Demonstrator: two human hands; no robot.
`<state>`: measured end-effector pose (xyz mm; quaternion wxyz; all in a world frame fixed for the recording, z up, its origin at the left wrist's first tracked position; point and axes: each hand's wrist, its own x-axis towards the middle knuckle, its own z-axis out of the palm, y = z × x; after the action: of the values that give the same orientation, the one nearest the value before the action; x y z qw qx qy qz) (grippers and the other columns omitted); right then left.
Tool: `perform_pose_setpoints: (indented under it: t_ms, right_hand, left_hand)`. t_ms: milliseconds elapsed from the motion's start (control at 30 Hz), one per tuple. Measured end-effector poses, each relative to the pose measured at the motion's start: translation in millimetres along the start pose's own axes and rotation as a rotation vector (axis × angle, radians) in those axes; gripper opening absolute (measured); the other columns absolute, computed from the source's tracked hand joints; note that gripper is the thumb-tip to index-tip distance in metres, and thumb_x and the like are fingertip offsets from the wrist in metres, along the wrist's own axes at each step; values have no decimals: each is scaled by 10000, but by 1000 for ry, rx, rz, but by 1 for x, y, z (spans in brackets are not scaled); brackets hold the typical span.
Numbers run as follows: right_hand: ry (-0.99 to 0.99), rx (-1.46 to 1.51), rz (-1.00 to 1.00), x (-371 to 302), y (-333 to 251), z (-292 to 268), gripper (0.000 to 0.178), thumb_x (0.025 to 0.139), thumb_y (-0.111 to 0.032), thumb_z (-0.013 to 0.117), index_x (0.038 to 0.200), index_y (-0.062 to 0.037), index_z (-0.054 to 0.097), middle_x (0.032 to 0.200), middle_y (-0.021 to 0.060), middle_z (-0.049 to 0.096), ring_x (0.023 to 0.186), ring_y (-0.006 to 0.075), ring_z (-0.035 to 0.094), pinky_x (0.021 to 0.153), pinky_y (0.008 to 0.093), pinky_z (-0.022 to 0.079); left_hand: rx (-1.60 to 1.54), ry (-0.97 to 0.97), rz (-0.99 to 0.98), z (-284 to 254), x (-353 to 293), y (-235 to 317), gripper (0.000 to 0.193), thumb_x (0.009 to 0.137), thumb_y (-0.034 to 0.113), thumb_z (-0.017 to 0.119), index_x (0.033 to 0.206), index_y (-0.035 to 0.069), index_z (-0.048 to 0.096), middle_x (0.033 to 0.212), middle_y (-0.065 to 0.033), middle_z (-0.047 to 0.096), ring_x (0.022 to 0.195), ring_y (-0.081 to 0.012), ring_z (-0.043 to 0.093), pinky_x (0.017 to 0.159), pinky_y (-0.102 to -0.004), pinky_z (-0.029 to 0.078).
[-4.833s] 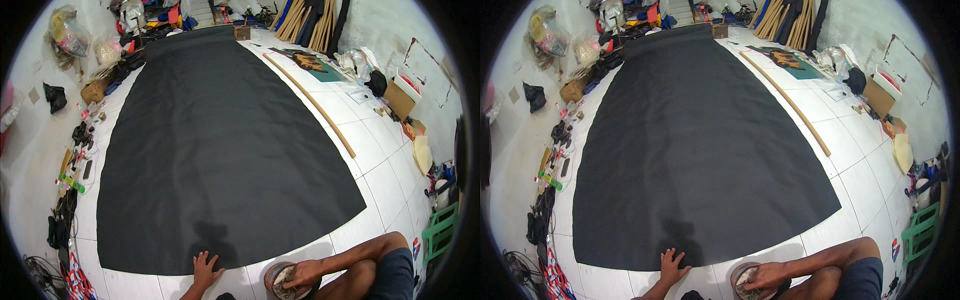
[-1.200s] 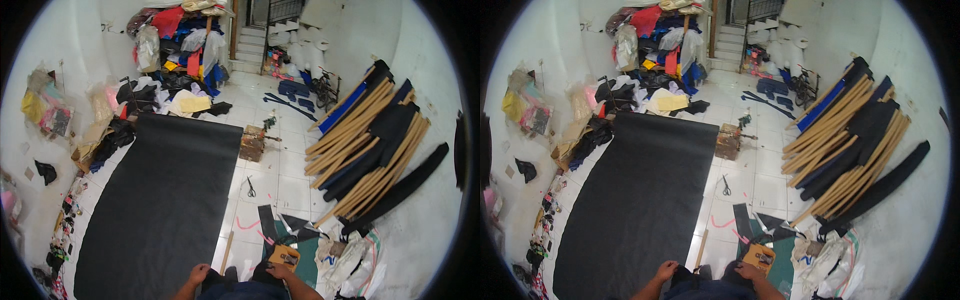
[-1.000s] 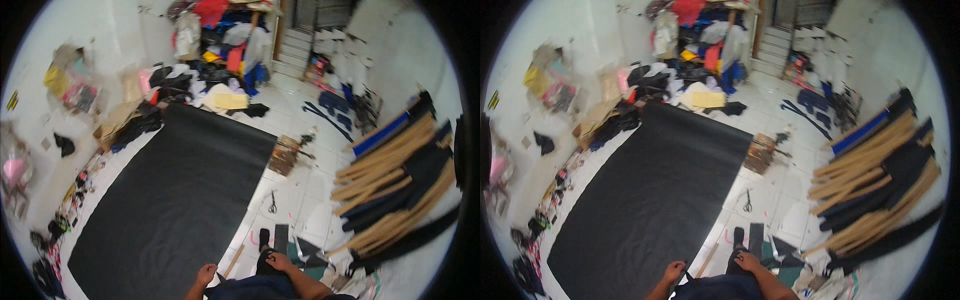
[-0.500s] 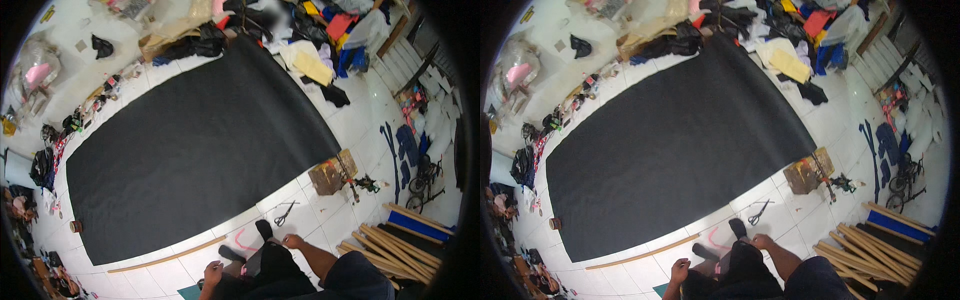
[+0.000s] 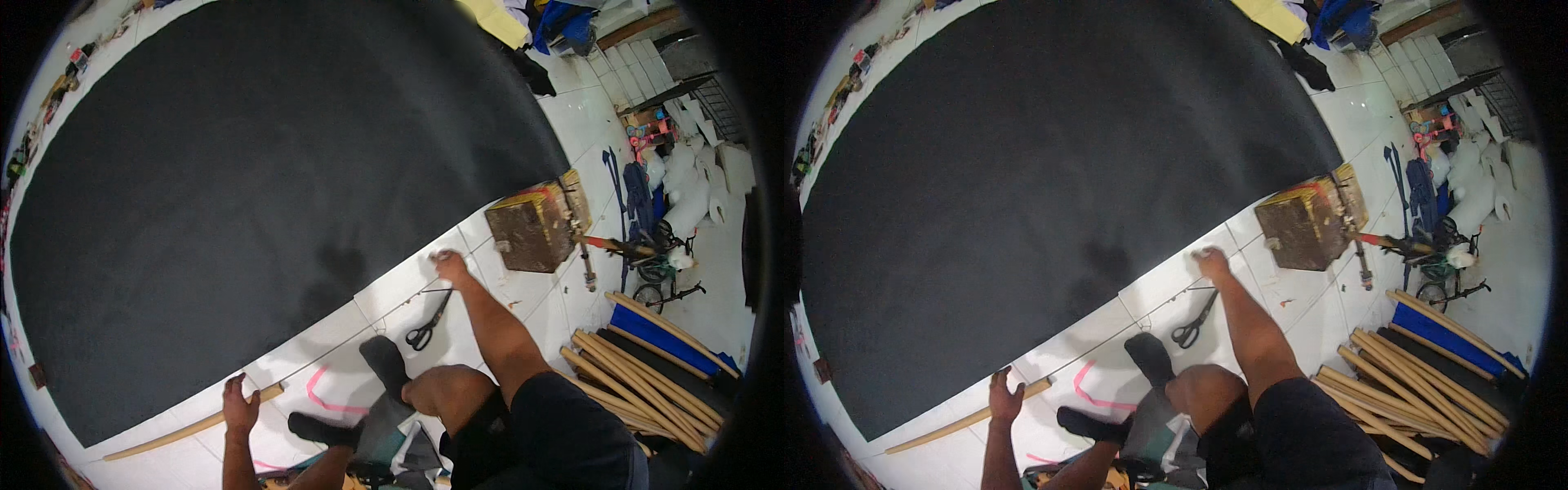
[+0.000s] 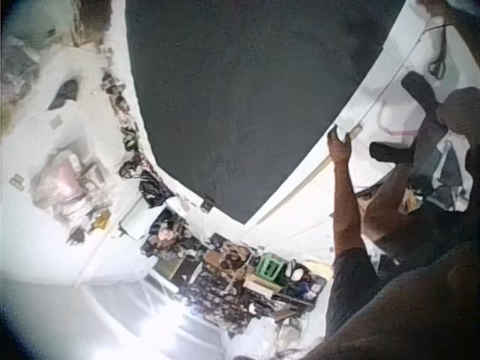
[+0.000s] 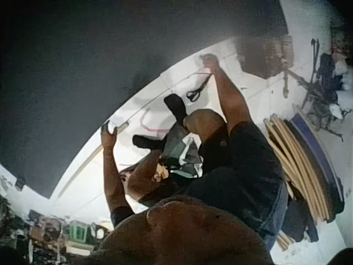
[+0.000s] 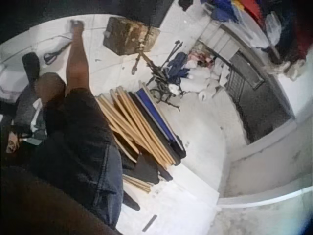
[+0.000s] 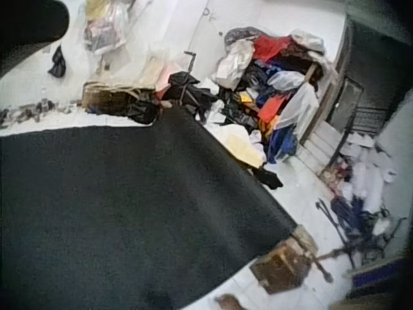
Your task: The person cuts a large piece of black fabric on the floor using shears and a wooden guide.
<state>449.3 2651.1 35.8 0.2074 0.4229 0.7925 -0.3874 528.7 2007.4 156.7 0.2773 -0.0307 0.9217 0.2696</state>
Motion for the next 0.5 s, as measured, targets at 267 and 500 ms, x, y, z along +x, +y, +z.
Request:
perform_pose_setpoints:
  t_ms: [267,500]
  right_hand:
    - [655,489,97,155,0,-5,817,768,-282,834,1349,92,398,1283,250,552,1060,332,610,731,424,541]
    - [172,1221,3,105,-92,67,253,823,-252,696,899,-55,556,715,45,497,459,114,390,350,276,265]
  left_hand:
    - [251,48,67,74,49,-125,823,765,188,792,1476,115,384,1521,-260,293,1389,-452,307,1138,-507,309]
    - [419,-108,15,25,36,-158,858,714,239,832,1441,123,391,1420,-280,379,1291,-477,403,1070,-516,386]
